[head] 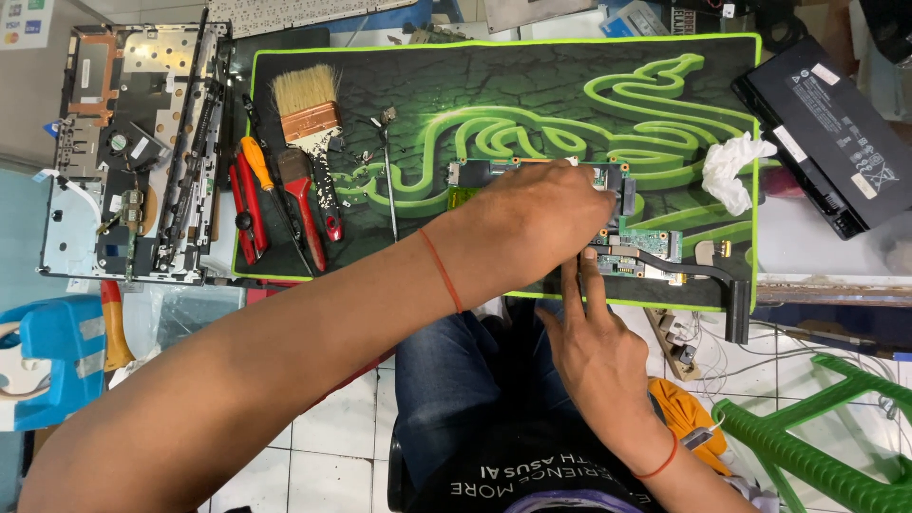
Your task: The person works on a disassembled laptop motherboard, using a screwdriver to remove screws and detach a ribbon cable. They then handle a cooling fan, remove its cover, and use pliers to adjust the fan's internal components.
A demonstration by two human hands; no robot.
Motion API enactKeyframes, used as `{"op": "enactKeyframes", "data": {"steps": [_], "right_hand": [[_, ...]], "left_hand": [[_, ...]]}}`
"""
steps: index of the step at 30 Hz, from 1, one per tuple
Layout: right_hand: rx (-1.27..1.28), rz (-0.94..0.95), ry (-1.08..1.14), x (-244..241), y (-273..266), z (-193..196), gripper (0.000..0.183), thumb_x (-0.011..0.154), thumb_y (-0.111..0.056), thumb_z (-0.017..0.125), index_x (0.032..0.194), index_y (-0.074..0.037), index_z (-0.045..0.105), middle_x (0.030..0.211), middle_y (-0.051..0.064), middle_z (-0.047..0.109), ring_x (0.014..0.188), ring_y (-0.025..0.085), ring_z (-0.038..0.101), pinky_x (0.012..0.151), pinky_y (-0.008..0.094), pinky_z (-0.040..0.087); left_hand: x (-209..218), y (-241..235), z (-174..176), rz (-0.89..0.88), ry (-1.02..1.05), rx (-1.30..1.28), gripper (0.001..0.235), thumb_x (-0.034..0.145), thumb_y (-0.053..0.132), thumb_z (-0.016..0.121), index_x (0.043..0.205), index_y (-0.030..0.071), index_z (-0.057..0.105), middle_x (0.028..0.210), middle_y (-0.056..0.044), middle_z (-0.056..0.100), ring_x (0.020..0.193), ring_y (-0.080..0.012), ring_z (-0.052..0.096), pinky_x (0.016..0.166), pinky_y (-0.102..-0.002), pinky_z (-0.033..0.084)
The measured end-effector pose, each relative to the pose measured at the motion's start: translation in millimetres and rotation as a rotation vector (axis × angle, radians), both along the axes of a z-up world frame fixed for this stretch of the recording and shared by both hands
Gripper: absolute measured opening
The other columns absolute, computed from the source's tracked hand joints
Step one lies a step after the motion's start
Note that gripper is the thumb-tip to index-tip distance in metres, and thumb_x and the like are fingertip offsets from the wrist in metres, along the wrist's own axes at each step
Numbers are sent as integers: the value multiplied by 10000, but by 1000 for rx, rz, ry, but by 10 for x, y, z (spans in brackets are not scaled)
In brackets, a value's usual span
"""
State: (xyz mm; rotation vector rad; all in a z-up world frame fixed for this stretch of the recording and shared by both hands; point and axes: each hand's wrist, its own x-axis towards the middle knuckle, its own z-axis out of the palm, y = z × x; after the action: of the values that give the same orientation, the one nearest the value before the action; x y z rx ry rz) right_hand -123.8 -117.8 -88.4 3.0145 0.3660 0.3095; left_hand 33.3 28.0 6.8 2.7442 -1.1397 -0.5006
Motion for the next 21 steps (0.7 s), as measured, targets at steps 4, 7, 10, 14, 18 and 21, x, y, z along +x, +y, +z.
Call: {"op": "enactKeyframes", "data": {"steps": [4, 7, 10, 14, 18, 21], "right_hand": [[27, 3, 20, -3, 10, -6, 803, 1052, -641, 677, 1699, -190, 522, 1694, 12, 605, 449, 168, 700, 341, 297, 492], [19, 1, 5, 1, 14, 23, 765, 1035, -622, 717, 1655, -204, 552, 1682, 13, 613, 457, 172, 695, 353, 295, 496], [6, 18, 11, -3, 3, 31, 808, 1063, -628, 683, 1706, -166, 522, 1687, 24, 598, 474, 148, 702, 358, 276, 492], [-8, 14, 2, -4, 8, -4, 809, 1064, -646, 677, 1705, -174, 533, 1705, 20, 594, 417, 127, 638, 341, 266, 442], [-17, 1, 1, -4, 11, -30, 836, 1056, -667, 676, 1714, -176, 517, 1707, 12, 598, 455, 133, 682, 347, 283, 478], [-25, 6, 12, 4, 18, -2, 839, 1064, -664, 665, 1731, -181, 502, 1719, 12, 576, 492, 125, 706, 352, 283, 492]], "left_hand": [[-62, -7, 211, 137, 64, 187, 95, 1037, 231, 758, 1024, 150, 807, 1036, -123, 794, 951, -438, 800, 708, -587, 647], [-86, 86, 99, -26, -62, -56, 26, 962, 161, 746, 938, 151, 751, 1011, -176, 705, 909, -477, 718, 700, -598, 590], [-66, 61, 160, -44, 27, 34, 284, 1010, 177, 768, 1284, 115, 725, 1209, -172, 671, 1106, -461, 715, 798, -603, 630], [-191, 182, 65, 39, -178, -65, 220, 1035, 231, 768, 1091, 50, 656, 878, -143, 747, 767, -434, 745, 546, -582, 593], [-165, 198, 123, -34, -66, -226, 118, 961, 58, 744, 860, 87, 690, 976, -121, 626, 896, -387, 700, 593, -568, 579], [-142, 139, 180, 102, -194, 78, 384, 907, -50, 756, 1261, -32, 608, 820, -141, 745, 721, -417, 773, 514, -578, 632]]}}
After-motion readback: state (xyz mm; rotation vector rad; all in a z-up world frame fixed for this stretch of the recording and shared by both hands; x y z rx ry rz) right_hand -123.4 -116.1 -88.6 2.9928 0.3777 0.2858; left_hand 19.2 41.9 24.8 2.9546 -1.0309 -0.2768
